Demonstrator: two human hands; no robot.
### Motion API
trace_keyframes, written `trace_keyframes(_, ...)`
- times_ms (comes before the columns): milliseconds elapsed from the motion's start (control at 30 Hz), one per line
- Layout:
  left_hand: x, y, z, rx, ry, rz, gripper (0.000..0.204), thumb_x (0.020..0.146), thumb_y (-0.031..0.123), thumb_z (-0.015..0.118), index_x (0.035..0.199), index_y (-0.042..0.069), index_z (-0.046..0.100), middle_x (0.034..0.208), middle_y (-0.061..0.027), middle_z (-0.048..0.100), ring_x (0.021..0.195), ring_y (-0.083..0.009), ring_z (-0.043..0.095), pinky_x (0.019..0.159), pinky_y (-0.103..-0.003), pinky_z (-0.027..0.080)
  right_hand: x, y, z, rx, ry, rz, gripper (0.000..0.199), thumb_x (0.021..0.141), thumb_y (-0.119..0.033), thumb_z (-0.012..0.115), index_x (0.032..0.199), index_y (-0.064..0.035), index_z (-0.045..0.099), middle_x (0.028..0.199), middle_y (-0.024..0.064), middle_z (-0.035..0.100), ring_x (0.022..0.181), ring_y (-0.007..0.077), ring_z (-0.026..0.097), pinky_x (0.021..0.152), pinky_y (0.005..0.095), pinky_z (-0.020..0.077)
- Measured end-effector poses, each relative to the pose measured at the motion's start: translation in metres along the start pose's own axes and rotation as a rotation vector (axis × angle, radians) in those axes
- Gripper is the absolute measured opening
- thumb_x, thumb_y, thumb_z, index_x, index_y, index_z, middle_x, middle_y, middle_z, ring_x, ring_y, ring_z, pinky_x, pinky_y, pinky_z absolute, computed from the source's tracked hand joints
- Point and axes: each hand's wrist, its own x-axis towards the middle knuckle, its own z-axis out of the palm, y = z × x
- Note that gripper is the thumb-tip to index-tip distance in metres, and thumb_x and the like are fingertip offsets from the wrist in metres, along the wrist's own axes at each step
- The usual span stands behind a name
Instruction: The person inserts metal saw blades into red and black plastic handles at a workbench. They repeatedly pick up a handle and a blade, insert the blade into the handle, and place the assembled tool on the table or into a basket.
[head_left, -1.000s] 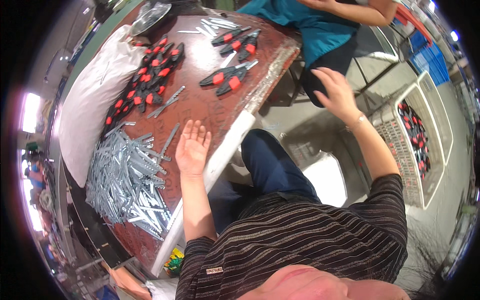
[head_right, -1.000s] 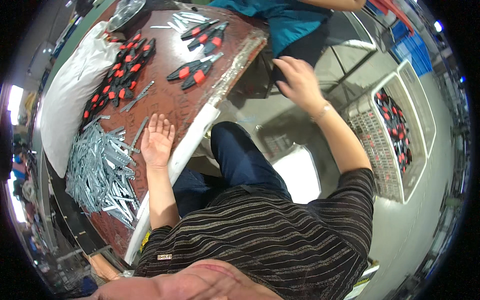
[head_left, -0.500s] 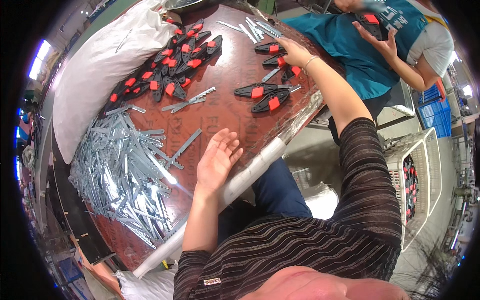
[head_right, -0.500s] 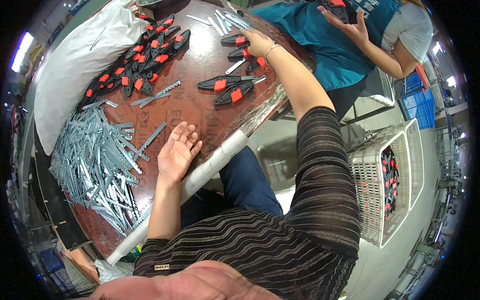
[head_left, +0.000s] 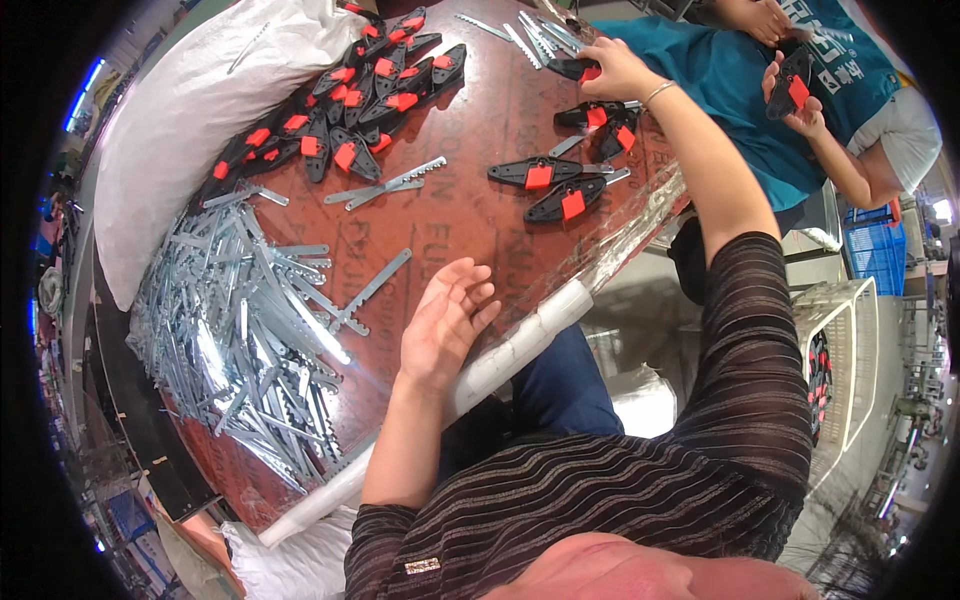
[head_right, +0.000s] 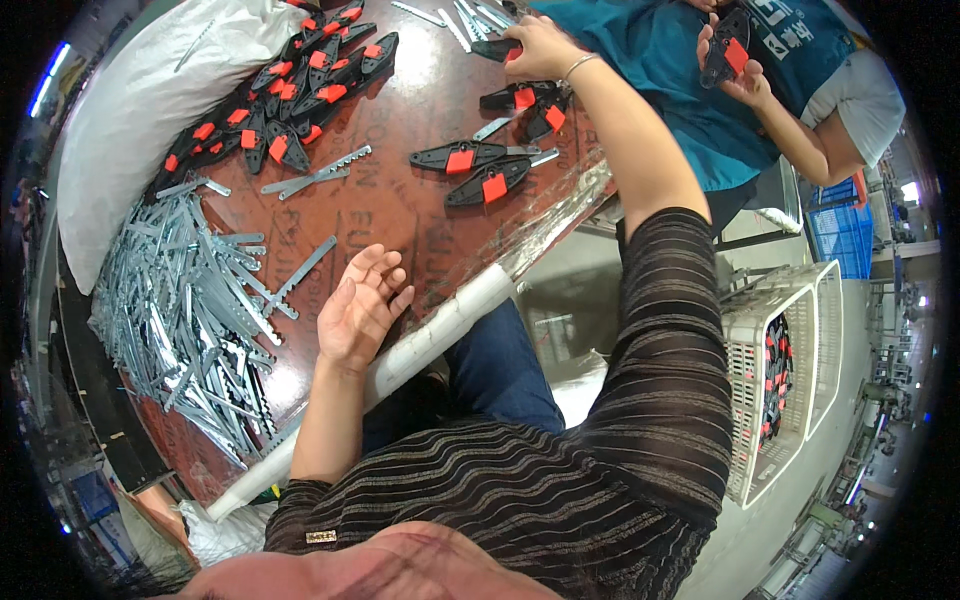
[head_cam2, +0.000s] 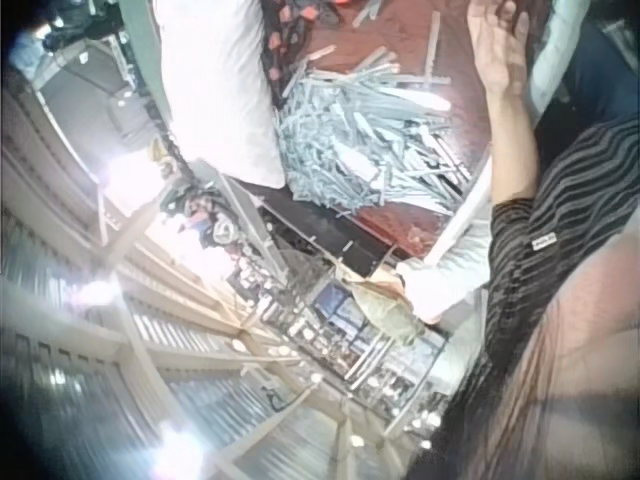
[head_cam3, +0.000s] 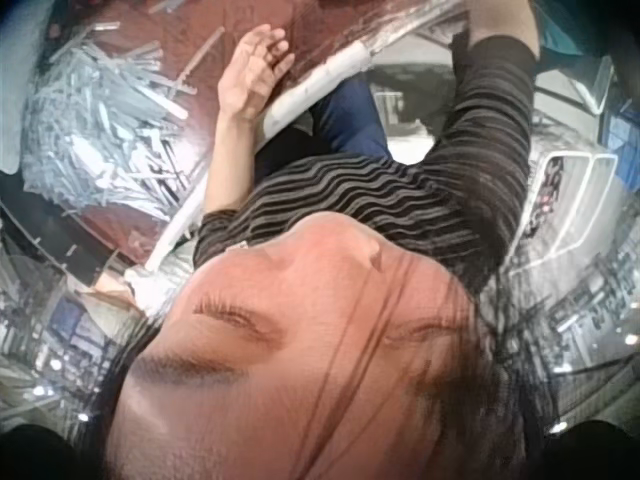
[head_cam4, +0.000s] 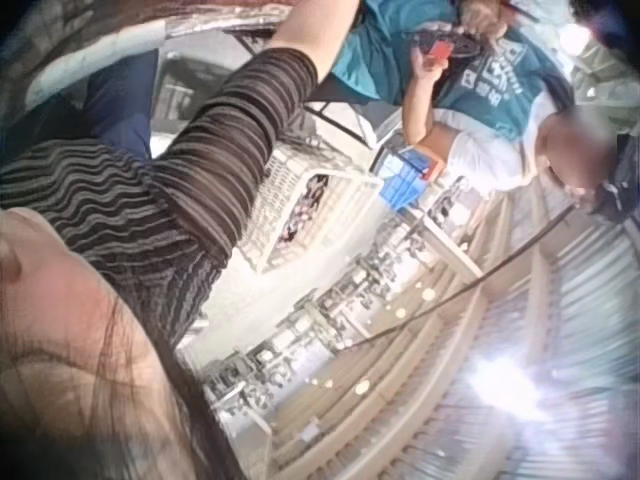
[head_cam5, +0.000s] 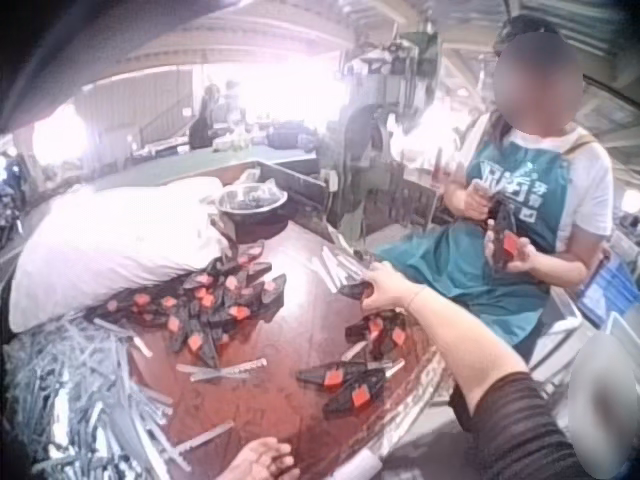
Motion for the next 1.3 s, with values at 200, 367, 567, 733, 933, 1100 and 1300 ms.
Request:
trace_keyframes(200, 0.003, 0.0, 0.0, -0.023, -0.007, 0.013, 0.05, 0.089, 0.032, 0.055, 0.13, 0.006, 0.042, 0.125, -0.0095, 0.05, 0.112, -0.0213, 0.05, 0.098, -0.04, 0.041, -0.028, -0.009, 0.009, 0.064, -0.321, -0.116, 0.053, 0.061, -0.016, 0.07, 0.111, -0.0077, 0.056, 0.107, 0.0171, 0.057, 0.104, 0.0346, 0.055, 0.089, 0.0399, 0.0459)
trace_keyframes(367, 0.005, 0.001, -0.004, -0.055, -0.022, 0.038, 0.049, 0.089, 0.029, 0.055, 0.129, 0.004, 0.042, 0.125, -0.0113, 0.05, 0.112, -0.0231, 0.049, 0.098, -0.042, 0.041, -0.037, 0.009, -0.019, 0.078, -0.091, -0.123, 0.059, 0.064, -0.011, 0.07, 0.121, -0.0071, 0.052, 0.11, 0.0157, 0.056, 0.106, 0.0333, 0.054, 0.092, 0.0392, 0.0448)
trace_keyframes(567, 0.002, 0.0, -0.003, -0.037, -0.007, 0.024, 0.049, 0.089, 0.03, 0.055, 0.129, 0.005, 0.042, 0.125, -0.0111, 0.05, 0.112, -0.0223, 0.049, 0.098, -0.041, 0.04, -0.071, -0.005, -0.026, -0.096, -0.397, -0.305, 0.059, 0.057, -0.001, 0.072, 0.112, -0.0097, 0.053, 0.109, 0.0108, 0.055, 0.105, 0.0324, 0.053, 0.088, 0.0405, 0.0466)
trace_keyframes(733, 0.004, 0.0, -0.003, -0.022, -0.034, 0.02, 0.049, 0.089, 0.031, 0.056, 0.13, 0.006, 0.043, 0.126, -0.0091, 0.05, 0.113, -0.0204, 0.049, 0.099, -0.04, 0.039, -0.092, -0.009, -0.017, -0.203, -0.281, -0.268, 0.058, 0.058, -0.007, 0.074, 0.112, -0.0086, 0.052, 0.107, 0.01, 0.057, 0.106, 0.031, 0.053, 0.083, 0.0409, 0.0478)
trace_keyframes(933, 0.002, 0.0, -0.004, -0.018, -0.031, 0.016, 0.048, 0.089, 0.031, 0.056, 0.129, 0.007, 0.044, 0.125, -0.0083, 0.051, 0.113, -0.0198, 0.049, 0.099, -0.039, 0.039, -0.079, -0.067, -0.044, 0.023, -0.262, -0.14, 0.051, 0.062, -0.024, 0.072, 0.105, -0.0051, 0.051, 0.09, 0.0164, 0.062, 0.089, 0.0353, 0.061, 0.075, 0.0436, 0.0493)
trace_keyframes(1100, 0.001, 0.003, -0.004, -0.027, -0.034, 0.045, 0.045, 0.09, 0.029, 0.055, 0.128, 0.007, 0.045, 0.124, -0.009, 0.052, 0.112, -0.0204, 0.05, 0.099, -0.04, 0.039, -0.061, -0.138, -0.038, 0.082, -0.348, -0.247, 0.048, 0.063, -0.031, 0.069, 0.102, -0.0048, 0.055, 0.09, 0.0174, 0.064, 0.086, 0.0359, 0.062, 0.074, 0.0435, 0.0505)
trace_keyframes(1300, 0.004, 0.003, -0.005, -0.058, -0.05, 0.062, 0.042, 0.092, 0.026, 0.051, 0.127, 0.004, 0.045, 0.123, -0.0103, 0.053, 0.111, -0.0207, 0.051, 0.097, -0.039, 0.042, -0.049, -0.145, -0.009, 0.069, -0.449, -0.245, 0.057, 0.056, -0.031, 0.077, 0.102, -0.0051, 0.056, 0.102, 0.0158, 0.06, 0.098, 0.0341, 0.059, 0.08, 0.043, 0.0489)
